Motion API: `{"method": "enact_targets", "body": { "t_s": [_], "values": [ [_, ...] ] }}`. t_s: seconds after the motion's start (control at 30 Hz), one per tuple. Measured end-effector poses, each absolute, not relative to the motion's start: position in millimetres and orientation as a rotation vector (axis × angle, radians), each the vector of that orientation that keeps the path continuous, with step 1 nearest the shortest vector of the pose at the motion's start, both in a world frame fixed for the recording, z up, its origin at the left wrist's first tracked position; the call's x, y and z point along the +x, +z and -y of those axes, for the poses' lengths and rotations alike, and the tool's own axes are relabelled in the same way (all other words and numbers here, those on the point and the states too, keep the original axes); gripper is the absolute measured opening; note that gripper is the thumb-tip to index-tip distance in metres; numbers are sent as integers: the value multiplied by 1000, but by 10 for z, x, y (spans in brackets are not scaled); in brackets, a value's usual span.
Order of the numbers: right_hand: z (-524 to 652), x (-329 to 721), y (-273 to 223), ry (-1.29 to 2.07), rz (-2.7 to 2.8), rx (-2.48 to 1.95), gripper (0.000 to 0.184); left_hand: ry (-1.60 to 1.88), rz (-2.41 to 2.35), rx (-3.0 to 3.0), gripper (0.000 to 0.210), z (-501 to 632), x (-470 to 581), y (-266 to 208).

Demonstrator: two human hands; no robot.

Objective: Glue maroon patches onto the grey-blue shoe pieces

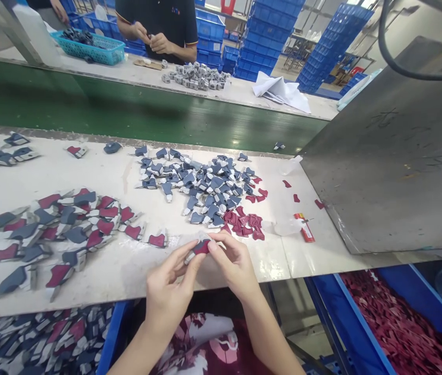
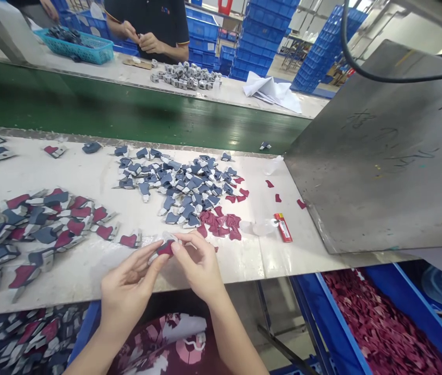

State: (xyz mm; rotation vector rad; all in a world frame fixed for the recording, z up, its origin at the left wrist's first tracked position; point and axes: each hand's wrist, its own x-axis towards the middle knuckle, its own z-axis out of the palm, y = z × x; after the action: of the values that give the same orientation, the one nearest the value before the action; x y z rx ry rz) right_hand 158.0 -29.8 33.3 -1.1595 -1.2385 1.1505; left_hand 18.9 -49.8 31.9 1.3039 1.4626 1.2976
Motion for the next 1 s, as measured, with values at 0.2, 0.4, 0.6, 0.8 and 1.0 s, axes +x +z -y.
{"method": "enact_targets", "body": {
  "t_s": [0.2, 0.4, 0.6, 0.8, 1.0],
  "values": [
    [296, 1749, 350, 584, 1694, -1121, 54, 1043, -1250, 1015, 37, 385, 12, 454],
    [269, 1804, 474, 270, 1874, -960, 27, 834, -1130, 1062, 34, 395, -107, 635],
    [291, 1822, 467, 232, 1912, -860, 32, 694, -971, 921, 30, 332, -115, 760],
    [314, 1755, 448, 170, 1820, -877, 27, 715, -982, 881, 28, 277, -102, 762],
    [303, 1718, 486, 283, 1725, -913, 30, 711, -949, 853, 27, 301, -129, 752]
  ]
}}
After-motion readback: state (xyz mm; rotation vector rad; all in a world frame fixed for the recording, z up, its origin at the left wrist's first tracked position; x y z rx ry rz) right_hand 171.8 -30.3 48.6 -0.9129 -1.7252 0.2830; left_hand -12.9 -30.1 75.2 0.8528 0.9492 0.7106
